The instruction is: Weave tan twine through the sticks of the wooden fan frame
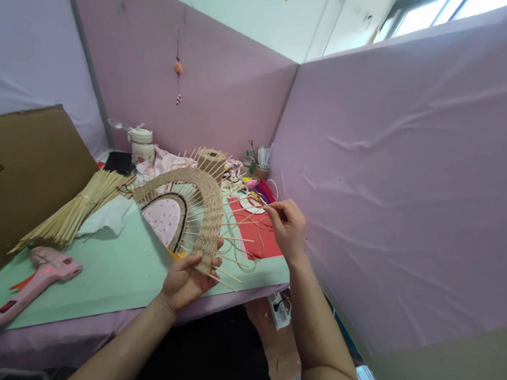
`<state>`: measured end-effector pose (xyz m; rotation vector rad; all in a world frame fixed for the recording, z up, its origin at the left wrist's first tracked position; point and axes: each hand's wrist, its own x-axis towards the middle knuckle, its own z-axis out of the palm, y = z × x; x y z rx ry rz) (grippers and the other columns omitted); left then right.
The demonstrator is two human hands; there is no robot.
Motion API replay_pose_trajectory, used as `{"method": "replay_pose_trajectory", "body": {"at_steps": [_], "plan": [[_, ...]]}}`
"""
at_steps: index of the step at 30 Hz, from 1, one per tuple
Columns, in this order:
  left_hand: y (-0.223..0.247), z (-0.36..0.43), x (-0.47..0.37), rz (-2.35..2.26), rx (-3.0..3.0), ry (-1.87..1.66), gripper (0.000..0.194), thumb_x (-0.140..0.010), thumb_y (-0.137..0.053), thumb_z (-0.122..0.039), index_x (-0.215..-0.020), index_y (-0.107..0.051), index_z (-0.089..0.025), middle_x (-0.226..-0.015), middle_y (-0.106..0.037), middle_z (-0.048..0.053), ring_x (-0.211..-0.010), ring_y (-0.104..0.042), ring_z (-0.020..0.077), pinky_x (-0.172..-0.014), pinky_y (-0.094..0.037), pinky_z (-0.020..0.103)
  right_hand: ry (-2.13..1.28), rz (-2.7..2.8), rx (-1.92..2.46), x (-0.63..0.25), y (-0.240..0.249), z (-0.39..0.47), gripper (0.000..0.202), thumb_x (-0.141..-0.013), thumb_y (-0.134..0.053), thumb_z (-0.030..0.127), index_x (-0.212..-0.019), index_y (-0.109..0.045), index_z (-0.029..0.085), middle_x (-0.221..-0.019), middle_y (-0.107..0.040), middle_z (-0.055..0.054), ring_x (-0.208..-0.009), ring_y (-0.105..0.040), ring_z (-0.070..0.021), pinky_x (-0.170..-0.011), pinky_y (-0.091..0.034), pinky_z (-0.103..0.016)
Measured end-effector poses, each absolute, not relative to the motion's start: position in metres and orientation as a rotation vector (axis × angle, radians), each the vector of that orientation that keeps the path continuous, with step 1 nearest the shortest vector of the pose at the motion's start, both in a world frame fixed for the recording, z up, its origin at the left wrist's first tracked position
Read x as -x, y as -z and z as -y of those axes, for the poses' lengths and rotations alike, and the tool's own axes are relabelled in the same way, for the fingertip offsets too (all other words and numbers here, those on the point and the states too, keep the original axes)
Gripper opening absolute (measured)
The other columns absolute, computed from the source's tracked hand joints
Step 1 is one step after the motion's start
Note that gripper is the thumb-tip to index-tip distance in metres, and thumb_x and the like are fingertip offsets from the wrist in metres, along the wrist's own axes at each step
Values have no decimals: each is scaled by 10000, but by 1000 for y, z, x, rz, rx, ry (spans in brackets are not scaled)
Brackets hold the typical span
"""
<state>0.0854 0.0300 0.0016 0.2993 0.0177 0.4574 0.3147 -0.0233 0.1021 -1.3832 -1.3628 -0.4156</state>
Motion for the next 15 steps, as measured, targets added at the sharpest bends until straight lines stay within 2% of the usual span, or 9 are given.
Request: {"method": "replay_pose_trajectory", "body": {"at_steps": [4, 8, 15], "plan": [[-1, -29, -83, -23, -307, -466, 623, -806, -575, -171, -1412, -433, -131, -843, -637, 51, -777, -628, 132, -721, -503, 243, 439, 1454, 1331, -306, -127, 21, 136, -854, -672, 318, -766, -694, 216, -708, -614, -6, -651, -517, -142, -642, -406, -289], [0, -28, -81, -27, -297, -460, 585, -799, -582, -163, -1373, -475, -129, -858, -646, 51, -788, -632, 128, -713, -505, 234, 259, 1408, 1349, -300, -136, 8, 157, -805, -703, 345, -712, -704, 218, -672, -597, -5, -638, -493, -148, -666, -399, -302], [2, -29, -75, -23, -282, -483, 557, -809, -557, -158, -1360, -485, -107, -896, -662, 72, -805, -628, 138, -713, -504, 239, 8, 1124, 1402, -300, -93, -5, 259, -780, -668, 430, -729, -657, 176, -629, -567, 13, -585, -439, -125, -586, -368, -266]]}}
